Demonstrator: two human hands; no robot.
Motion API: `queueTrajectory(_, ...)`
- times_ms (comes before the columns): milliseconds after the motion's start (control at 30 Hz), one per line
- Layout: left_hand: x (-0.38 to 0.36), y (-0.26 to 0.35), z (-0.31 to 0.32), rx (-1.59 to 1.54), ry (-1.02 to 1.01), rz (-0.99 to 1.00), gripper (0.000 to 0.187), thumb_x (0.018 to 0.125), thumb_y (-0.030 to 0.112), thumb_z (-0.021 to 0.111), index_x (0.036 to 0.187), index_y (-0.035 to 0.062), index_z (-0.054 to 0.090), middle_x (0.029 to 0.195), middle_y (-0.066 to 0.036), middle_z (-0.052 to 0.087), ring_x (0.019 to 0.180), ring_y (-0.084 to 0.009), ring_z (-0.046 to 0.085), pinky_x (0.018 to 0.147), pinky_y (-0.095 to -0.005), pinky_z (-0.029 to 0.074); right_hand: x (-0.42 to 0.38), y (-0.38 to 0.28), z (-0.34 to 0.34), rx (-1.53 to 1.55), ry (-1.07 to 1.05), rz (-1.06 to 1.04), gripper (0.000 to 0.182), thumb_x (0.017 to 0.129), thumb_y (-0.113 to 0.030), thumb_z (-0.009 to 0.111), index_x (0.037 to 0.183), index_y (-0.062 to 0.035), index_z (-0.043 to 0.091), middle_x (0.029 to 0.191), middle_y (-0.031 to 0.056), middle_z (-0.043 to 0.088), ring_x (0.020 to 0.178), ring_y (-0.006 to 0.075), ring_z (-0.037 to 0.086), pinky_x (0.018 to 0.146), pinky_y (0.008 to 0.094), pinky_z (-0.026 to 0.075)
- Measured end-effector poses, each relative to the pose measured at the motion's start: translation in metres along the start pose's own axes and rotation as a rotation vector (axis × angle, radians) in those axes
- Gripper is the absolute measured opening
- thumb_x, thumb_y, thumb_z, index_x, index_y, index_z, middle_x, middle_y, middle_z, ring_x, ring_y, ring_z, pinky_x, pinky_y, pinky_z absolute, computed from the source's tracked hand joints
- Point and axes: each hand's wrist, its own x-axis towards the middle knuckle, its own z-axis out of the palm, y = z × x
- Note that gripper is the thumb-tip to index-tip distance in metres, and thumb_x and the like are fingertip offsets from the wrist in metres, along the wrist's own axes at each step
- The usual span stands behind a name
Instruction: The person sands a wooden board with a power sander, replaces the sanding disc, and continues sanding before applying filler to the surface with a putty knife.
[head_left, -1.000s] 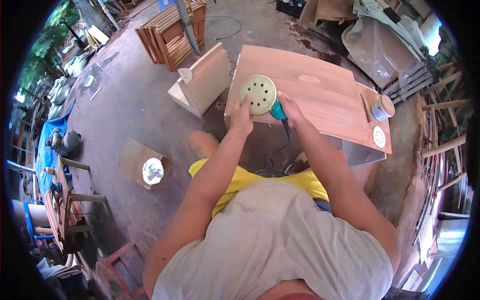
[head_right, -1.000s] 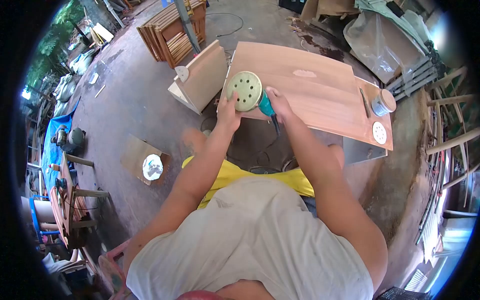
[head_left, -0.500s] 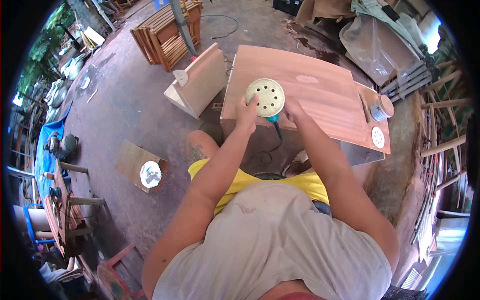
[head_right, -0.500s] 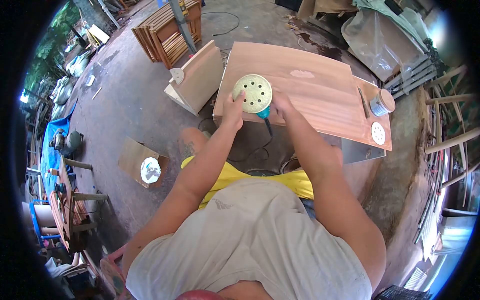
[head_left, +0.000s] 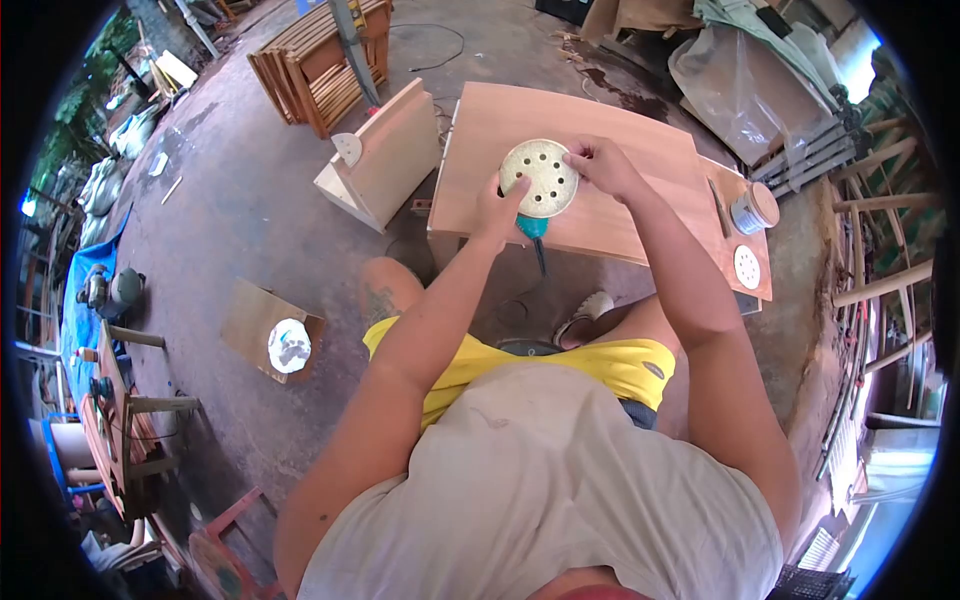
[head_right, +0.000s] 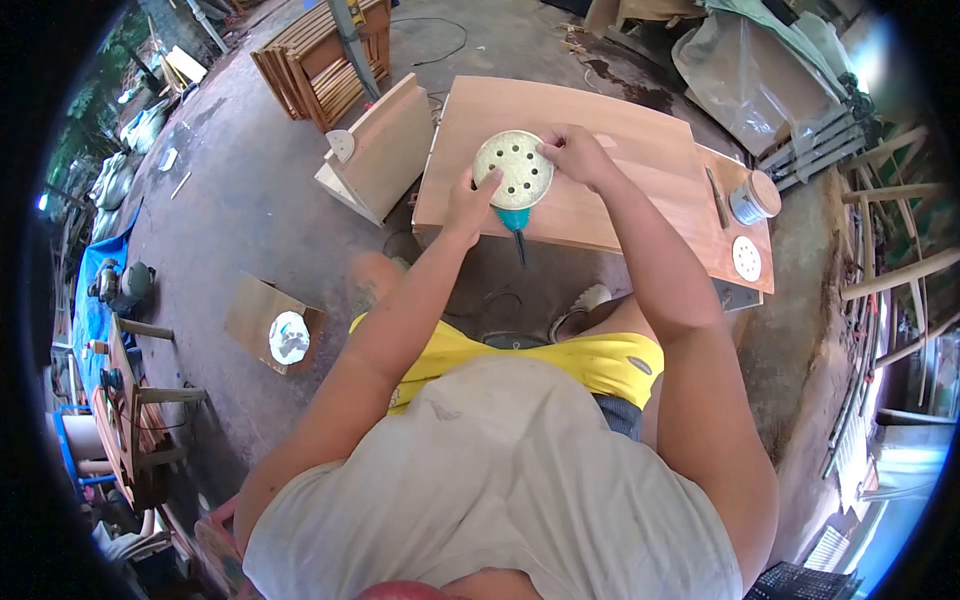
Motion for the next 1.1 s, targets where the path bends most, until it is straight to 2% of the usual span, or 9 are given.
queueTrajectory(67,-0.002,0.006,-0.005,0.133,-0.169,0.072,0.054,0.084,0.024,0.082,0.126,-0.0006,0.059,0.107,-0.009,0.067,0.099,-0.0179,0.064,0.092,-0.0341,0.052,0.0,-0.003,-0.006,0.088,-0.011,-0.098,0.013,0.097,-0.011,0.065,0.105,-0.0009,0.065,0.085,0.0059,0.066,0.065,0.011,0.061,0.055,0.0283,0.051)
queueTrajectory(100,0.001,0.003,-0.009,0.131,-0.173,0.069,0.054,0.084,0.024,0.082,0.126,-0.0006,0.059,0.107,-0.009,0.067,0.099,-0.0179,0.064,0.092,-0.0341,0.052,-0.005,-0.009,-0.009,0.087,-0.009,-0.093,0.013,0.097,-0.011,0.065,0.105,-0.0009,0.065,0.085,0.0059,0.066,0.065,0.011,0.061,0.055,0.0283,0.051)
queueTrajectory(167,0.009,-0.009,-0.018,0.146,-0.373,0.191,0.07,0.077,0.02,0.087,0.135,-0.0004,0.052,0.122,-0.011,0.06,0.111,-0.0196,0.061,0.098,-0.0348,0.05,-0.018,-0.022,-0.013,0.043,-0.053,-0.034,0.012,0.098,-0.012,0.062,0.103,-0.0014,0.06,0.078,0.0045,0.062,0.06,0.0112,0.059,0.051,0.0282,0.051)
queueTrajectory(267,0.004,-0.003,-0.025,0.18,-0.444,0.22,0.077,0.075,0.017,0.088,0.139,-0.0012,0.049,0.133,-0.012,0.049,0.122,-0.0218,0.056,0.103,-0.0373,0.049,-0.026,-0.018,-0.012,-0.016,0.002,-0.035,0.012,0.1,-0.012,0.06,0.108,-0.003,0.058,0.077,0.005,0.062,0.057,0.0112,0.058,0.048,0.0267,0.05)
queueTrajectory(400,0.006,-0.004,-0.033,0.176,-0.456,0.234,0.076,0.077,0.016,0.087,0.139,-0.0021,0.048,0.136,-0.012,0.044,0.126,-0.0237,0.054,0.107,-0.0389,0.047,-0.033,-0.016,-0.012,0.154,0.123,-0.134,0.011,0.101,-0.01,0.058,0.108,-0.002,0.058,0.076,0.0047,0.061,0.054,0.0108,0.057,0.048,0.0258,0.05)
queueTrajectory(467,0.009,-0.012,-0.035,0.121,-0.403,0.102,0.071,0.08,0.011,0.084,0.139,-0.0017,0.048,0.138,-0.013,0.044,0.127,-0.0241,0.053,0.11,-0.0389,0.046,-0.034,-0.012,-0.004,0.427,0.217,-0.111,0.011,0.101,-0.009,0.058,0.108,-0.0001,0.058,0.075,0.0046,0.062,0.054,0.0107,0.059,0.047,0.0253,0.05)
queueTrajectory(600,0.003,-0.009,-0.033,0.154,-0.415,0.126,0.072,0.082,0.007,0.08,0.144,-0.0002,0.043,0.14,-0.014,0.045,0.13,-0.0245,0.052,0.11,-0.0384,0.046,-0.041,-0.002,0.033,0.448,0.184,-0.01,0.013,0.101,-0.008,0.059,0.11,0.0006,0.057,0.075,0.0051,0.063,0.054,0.0111,0.06,0.047,0.0249,0.05)
queueTrajectory(767,0.001,-0.01,-0.03,0.062,-0.386,0.109,0.085,0.08,0.004,0.079,0.15,0.0019,0.032,0.143,-0.013,0.047,0.134,-0.0246,0.05,0.112,-0.0405,0.044,-0.038,0.008,0.047,0.514,0.213,0.053,0.015,0.101,-0.011,0.059,0.111,0.0004,0.057,0.075,0.0047,0.063,0.053,0.0104,0.059,0.046,0.0242,0.049)
queueTrajectory(1100,-0.004,0.0,-0.026,0.204,-0.374,0.291,0.08,0.077,0.009,0.081,0.146,0.0006,0.041,0.141,-0.013,0.052,0.134,-0.025,0.05,0.114,-0.0415,0.04,-0.05,0.007,0.062,0.579,0.34,0.039,0.013,0.102,-0.011,0.058,0.109,-0.0007,0.053,0.07,0.0032,0.061,0.046,0.0083,0.052,0.041,0.0238,0.04)
